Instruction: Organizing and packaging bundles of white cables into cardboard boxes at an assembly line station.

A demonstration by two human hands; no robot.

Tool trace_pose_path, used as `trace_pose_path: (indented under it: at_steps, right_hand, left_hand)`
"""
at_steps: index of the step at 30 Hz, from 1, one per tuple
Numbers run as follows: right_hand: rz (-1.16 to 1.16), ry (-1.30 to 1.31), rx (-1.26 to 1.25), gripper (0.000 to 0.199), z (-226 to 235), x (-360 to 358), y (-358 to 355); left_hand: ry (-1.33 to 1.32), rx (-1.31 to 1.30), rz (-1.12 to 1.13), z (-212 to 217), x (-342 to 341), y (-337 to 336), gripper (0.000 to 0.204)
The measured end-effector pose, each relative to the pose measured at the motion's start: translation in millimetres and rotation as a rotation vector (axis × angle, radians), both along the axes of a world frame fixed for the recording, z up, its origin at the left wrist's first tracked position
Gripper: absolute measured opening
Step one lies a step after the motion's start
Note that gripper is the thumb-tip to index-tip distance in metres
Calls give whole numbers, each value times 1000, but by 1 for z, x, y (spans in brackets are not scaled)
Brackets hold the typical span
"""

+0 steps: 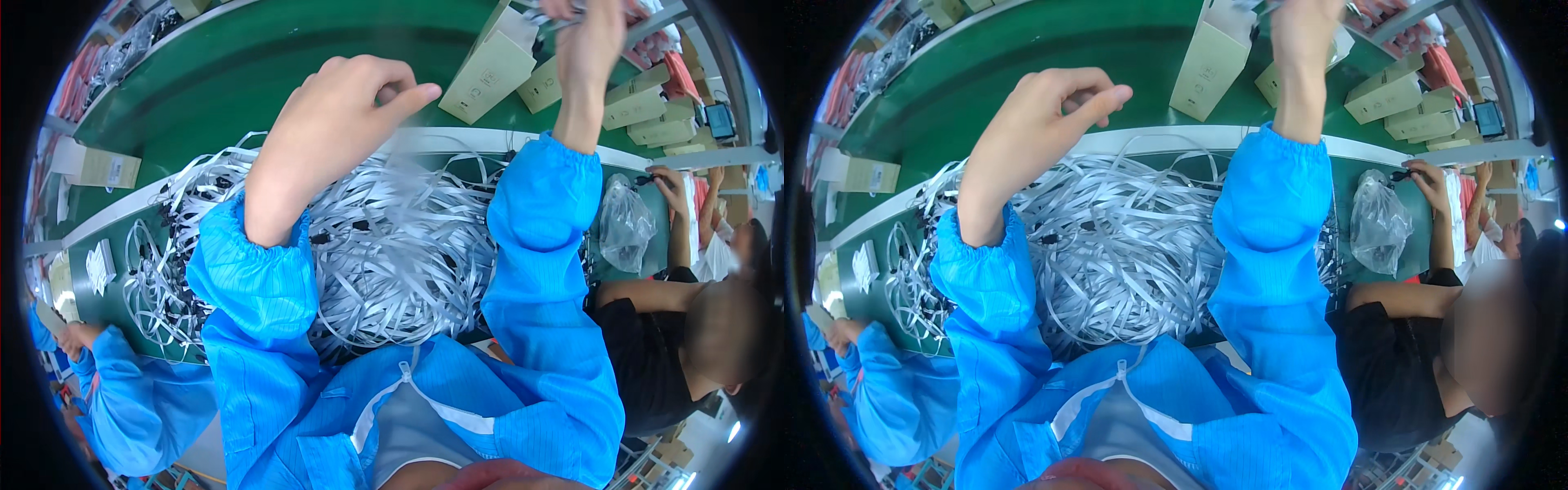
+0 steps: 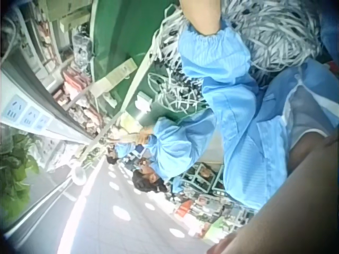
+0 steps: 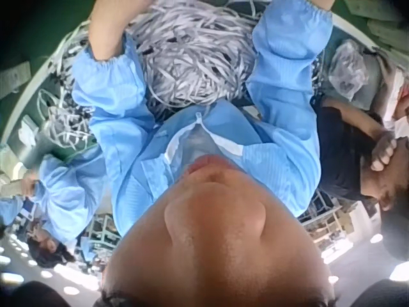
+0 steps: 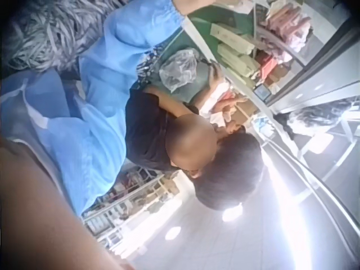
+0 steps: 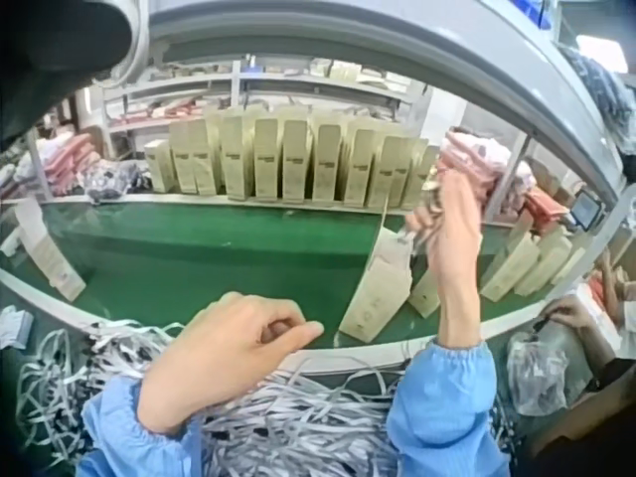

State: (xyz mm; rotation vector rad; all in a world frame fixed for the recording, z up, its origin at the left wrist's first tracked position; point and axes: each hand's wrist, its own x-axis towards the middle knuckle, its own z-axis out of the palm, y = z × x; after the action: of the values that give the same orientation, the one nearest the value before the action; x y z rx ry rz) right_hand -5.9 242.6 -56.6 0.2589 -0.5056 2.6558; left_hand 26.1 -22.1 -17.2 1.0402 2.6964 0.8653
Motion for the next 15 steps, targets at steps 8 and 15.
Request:
trace_pose_path:
  at_steps: [8, 15]
  right_hand:
    - [-400, -237, 1251, 14, -18, -5, 15]
    - [-573, -275, 1520, 33, -8, 15, 25]
  left_hand:
    - [-6, -112, 40, 5, 0, -6, 36]
    - [-69, -159, 75, 0, 5, -10, 35]
